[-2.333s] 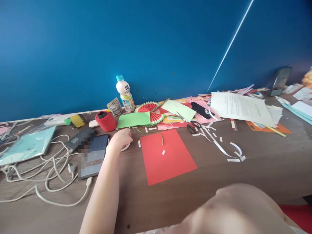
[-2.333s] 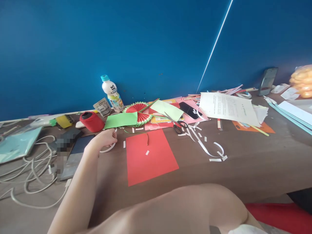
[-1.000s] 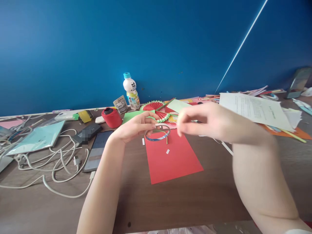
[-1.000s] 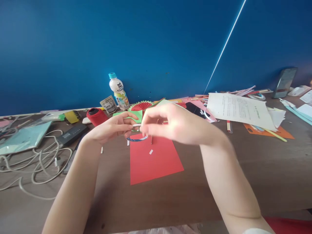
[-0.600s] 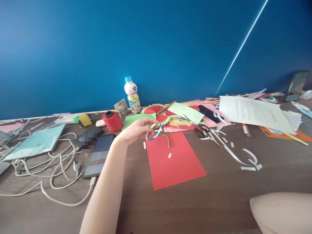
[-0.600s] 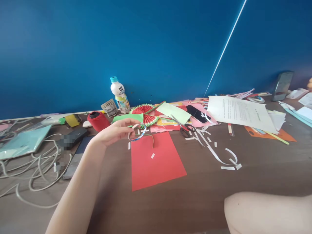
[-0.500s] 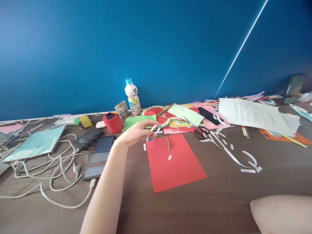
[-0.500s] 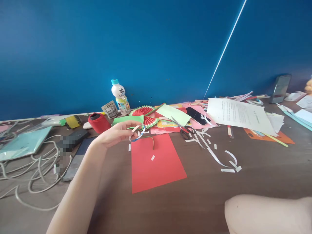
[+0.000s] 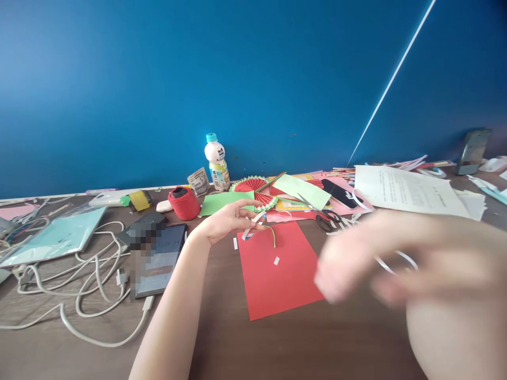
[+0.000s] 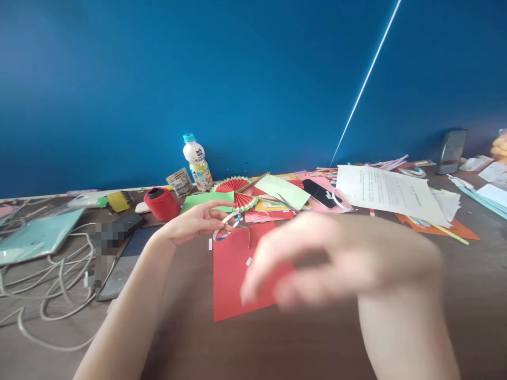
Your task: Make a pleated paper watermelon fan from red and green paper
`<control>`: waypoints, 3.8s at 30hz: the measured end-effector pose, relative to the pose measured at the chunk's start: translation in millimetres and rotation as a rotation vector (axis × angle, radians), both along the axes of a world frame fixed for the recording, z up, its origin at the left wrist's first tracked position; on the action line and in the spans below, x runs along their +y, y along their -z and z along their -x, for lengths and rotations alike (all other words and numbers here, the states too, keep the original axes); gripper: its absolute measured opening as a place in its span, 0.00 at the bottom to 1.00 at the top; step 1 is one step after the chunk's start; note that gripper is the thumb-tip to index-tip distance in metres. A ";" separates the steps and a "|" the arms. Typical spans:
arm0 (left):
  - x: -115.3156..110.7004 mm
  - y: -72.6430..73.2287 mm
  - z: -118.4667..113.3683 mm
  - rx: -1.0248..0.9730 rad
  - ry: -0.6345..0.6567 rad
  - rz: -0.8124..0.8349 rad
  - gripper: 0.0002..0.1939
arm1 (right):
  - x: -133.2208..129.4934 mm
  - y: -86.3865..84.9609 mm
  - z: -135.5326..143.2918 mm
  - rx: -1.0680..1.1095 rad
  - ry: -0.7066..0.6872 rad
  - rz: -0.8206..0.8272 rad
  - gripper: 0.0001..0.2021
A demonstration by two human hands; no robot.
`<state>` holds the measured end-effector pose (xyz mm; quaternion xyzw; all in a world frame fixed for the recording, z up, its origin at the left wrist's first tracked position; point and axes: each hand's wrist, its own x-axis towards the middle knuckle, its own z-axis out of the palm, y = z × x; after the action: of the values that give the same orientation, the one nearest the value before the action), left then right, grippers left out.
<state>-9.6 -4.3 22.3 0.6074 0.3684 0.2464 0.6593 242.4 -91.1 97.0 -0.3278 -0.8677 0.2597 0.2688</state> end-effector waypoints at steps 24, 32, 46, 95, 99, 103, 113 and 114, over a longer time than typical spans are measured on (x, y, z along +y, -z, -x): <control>0.6 8.8 -7.5 -0.175 0.011 -0.117 0.37 | 78.7 70.1 49.2 0.251 0.200 0.072 0.15; 1.7 13.6 -8.8 -0.241 -0.016 -0.105 0.36 | 75.3 69.6 49.8 0.263 0.178 0.076 0.14; -3.1 13.1 -15.4 -0.347 0.084 -0.068 0.30 | 96.4 93.1 47.6 0.239 0.276 0.027 0.07; 14.8 27.2 -17.8 -0.554 -0.511 0.320 0.09 | 93.2 86.7 39.1 0.186 -0.066 0.533 0.10; 11.7 34.1 -24.3 -0.454 -0.330 0.172 0.11 | 90.9 84.4 39.4 0.315 -0.052 0.578 0.11; 6.3 33.9 -30.0 -0.404 -0.242 0.104 0.16 | 91.5 84.8 38.3 0.375 -0.025 0.602 0.10; 2.5 38.3 -36.1 -0.186 -0.151 -0.166 0.19 | 96.9 93.3 40.0 0.467 0.106 0.581 0.11; 1.3 36.8 -37.2 -0.121 -0.108 -0.207 0.16 | 97.0 94.2 40.8 0.463 0.116 0.559 0.11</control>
<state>27.6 -2.9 -14.5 0.6354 0.3328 0.3545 0.5998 201.5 6.0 2.8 -0.3699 -0.6594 0.5383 0.3723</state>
